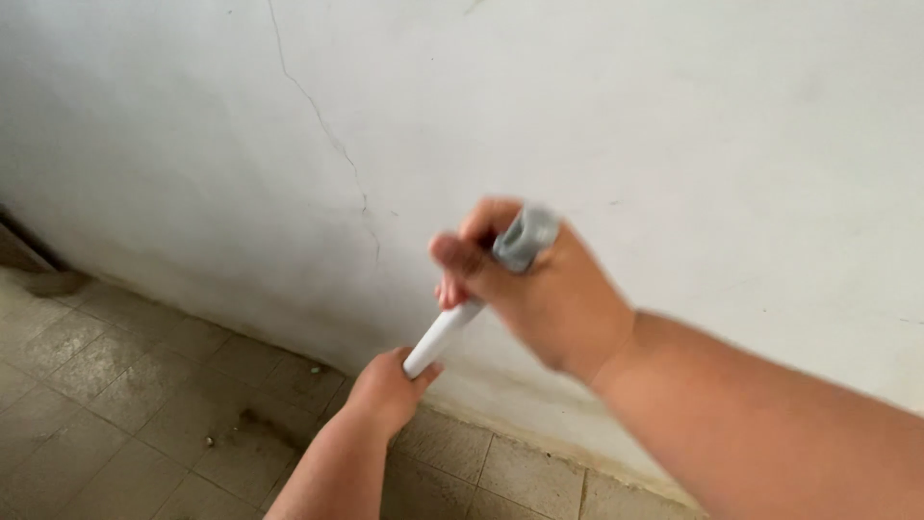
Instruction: The person moves a wire cage aside and uses a broom to sweep debris along a floor and into a corner by a pink bucket.
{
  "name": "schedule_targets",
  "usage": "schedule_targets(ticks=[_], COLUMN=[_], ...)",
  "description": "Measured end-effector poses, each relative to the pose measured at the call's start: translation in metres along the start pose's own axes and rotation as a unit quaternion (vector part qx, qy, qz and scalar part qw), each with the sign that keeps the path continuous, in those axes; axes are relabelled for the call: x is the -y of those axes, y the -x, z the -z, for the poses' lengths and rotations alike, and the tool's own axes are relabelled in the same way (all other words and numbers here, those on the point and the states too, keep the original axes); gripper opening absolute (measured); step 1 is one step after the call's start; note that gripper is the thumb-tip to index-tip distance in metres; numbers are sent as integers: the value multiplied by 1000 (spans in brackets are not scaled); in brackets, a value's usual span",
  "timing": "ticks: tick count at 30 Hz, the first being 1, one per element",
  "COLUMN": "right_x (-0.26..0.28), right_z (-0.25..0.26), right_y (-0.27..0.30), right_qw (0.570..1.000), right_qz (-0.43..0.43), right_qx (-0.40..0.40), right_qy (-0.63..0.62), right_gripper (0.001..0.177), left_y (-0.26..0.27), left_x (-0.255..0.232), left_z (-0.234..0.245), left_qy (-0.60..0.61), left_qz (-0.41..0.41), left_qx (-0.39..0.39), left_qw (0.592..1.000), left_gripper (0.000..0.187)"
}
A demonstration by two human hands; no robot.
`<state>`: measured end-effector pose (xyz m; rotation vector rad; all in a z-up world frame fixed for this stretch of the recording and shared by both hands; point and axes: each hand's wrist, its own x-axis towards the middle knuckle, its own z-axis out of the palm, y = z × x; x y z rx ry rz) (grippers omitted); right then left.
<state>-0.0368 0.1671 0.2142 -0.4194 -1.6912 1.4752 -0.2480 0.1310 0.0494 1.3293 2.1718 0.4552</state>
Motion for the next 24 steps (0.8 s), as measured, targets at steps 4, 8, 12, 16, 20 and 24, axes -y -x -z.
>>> schedule_targets(ticks=[4,8,12,16,20,24], right_x=[75,85,46,-17,-56,-59], right_z=[10,-11,-25,-45,-65,-69], right_y=[-31,-39,-40,-30,-18,-45], right_qw=[991,990,981,969,973,976], right_qz=[65,19,13,17,-95,-33], right_qx=[56,43,43,88,92,149], right_qy=[-106,-135,-188,-229,-190,-156], right_gripper=[40,39,34,29,19,18], left_y=[48,73,48,19,4,-2], left_x=[-63,-63,-23,41,81,67], left_z=[24,18,5,-6,-6,19], left_qy=[105,111,109,67,83,85], left_qz=[11,-41,-30,-18,94,159], left_qx=[87,96,52,-31,-48,-96], left_qw=[991,988,992,997,991,979], left_gripper=[48,43,39,38,33,33])
